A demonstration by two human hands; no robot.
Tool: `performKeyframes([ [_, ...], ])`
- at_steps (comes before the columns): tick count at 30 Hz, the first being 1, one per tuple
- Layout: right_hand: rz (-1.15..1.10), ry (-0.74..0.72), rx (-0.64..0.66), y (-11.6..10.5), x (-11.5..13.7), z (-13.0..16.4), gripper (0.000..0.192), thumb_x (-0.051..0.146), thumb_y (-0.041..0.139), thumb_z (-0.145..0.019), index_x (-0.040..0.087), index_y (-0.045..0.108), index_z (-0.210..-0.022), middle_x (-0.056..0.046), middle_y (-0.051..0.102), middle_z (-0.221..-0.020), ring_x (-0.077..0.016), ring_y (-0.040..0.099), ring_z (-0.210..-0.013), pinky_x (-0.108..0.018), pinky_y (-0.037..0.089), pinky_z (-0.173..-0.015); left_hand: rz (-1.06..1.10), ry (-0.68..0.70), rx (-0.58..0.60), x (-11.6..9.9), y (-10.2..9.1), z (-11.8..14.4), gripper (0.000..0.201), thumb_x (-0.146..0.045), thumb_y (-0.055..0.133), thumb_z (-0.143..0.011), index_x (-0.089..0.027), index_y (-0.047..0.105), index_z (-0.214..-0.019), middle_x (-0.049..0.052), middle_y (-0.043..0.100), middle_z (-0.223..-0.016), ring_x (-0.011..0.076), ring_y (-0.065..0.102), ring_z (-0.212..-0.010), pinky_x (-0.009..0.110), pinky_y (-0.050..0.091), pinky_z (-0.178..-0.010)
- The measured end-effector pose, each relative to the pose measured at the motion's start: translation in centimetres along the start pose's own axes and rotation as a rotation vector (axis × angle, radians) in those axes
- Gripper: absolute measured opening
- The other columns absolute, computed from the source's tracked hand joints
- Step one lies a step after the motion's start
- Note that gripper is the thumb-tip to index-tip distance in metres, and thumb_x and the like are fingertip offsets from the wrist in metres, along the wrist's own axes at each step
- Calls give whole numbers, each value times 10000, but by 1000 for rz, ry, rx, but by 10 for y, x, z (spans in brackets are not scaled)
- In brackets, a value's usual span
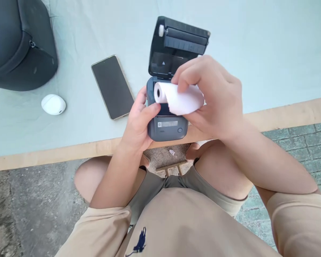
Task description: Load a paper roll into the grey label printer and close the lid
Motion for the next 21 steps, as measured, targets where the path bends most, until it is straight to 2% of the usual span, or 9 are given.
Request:
performKeyframes([
  [2, 159, -21, 0, 7, -4, -3, 118, 129, 518, -862, 240, 483, -844, -20, 648, -975, -164, 612, -914, -325, 491, -746, -14, -44, 7, 2, 2, 2, 371, -363, 707, -802, -268, 584, -1139, 11, 695, -1056, 240, 689, -1054, 305, 579, -754],
  [4, 231, 2, 49, 15, -12, -5, 120, 137, 532, -846, 243, 481, -826, -15, 669, -988, -175, 637, -927, -330, 493, -743, -19, -75, 19, 2, 4, 4, 410, -376, 703, -801, -266, 550, -1166, 33, 675, -1142, 274, 664, -1139, 328, 577, -792],
  [7, 264, -106, 29, 15, -4, -3, 90, 190, 562, -838, 237, 514, -779, -13, 690, -1028, -189, 654, -946, -352, 504, -779, 7, -93, 21, 2, 4, 4, 401, -382, 689, -796, -263, 536, -1147, 43, 665, -1140, 268, 673, -1081, 350, 573, -784],
  [11, 295, -275, -108, 6, 18, 10, 102, 245, 563, -875, 232, 560, -774, -11, 686, -887, -191, 639, -825, -375, 463, -733, 76, -89, 27, 5, 1, 0, 379, -411, 686, -776, -283, 563, -1112, 36, 667, -1108, 276, 663, -1040, 384, 554, -779],
  [13, 291, -349, -70, 12, 27, 16, 157, 335, 587, -886, 230, 558, -773, 6, 684, -846, -201, 654, -853, -383, 448, -745, 71, -56, 48, 5, 0, -2, 421, -440, 731, -726, -296, 573, -1090, 27, 687, -1040, 287, 664, -1025, 371, 546, -731],
  [15, 242, -404, -10, 17, 33, 19, 241, 439, 593, -890, 231, 560, -774, 10, 686, -844, -215, 665, -915, -396, 461, -774, 29, -41, 62, 4, 0, -2, 453, -392, 776, -690, -294, 570, -1082, 10, 697, -963, 271, 679, -981, 348, 546, -693],
  [17, 166, -389, 1, 13, 31, 18, 201, 413, 592, -893, 237, 576, -797, -5, 680, -857, -205, 658, -899, -401, 487, -790, -4, -29, 39, 3, -3, 0, 439, -320, 782, -707, -277, 566, -1087, -2, 692, -946, 235, 696, -914, 332, 563, -687],
  [19, 127, -300, -73, -2, 21, 14, 68, 313, 611, -867, 246, 604, -864, -36, 661, -921, -195, 639, -916, -392, 513, -820, -28, -20, 30, 0, -3, 3, 432, -296, 779, -733, -255, 563, -1105, 9, 686, -990, 220, 707, -884, 336, 590, -706],
  [21, 153, -164, -163, -18, 7, 10, 191, 322, 637, -837, 262, 619, -1018, -75, 618, -1149, -230, 596, -1119, -386, 525, -860, -51, -2, 58, -3, 0, 5, 486, -319, 798, -723, -247, 554, -1137, 37, 683, -1049, 251, 715, -926, 353, 607, -720],
])
Point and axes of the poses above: each hand's wrist, its own z-axis away from the middle knuckle, its own y-axis out of the palm, x = y × z, the point moved 10 cm from there along -z, towards the middle knuckle
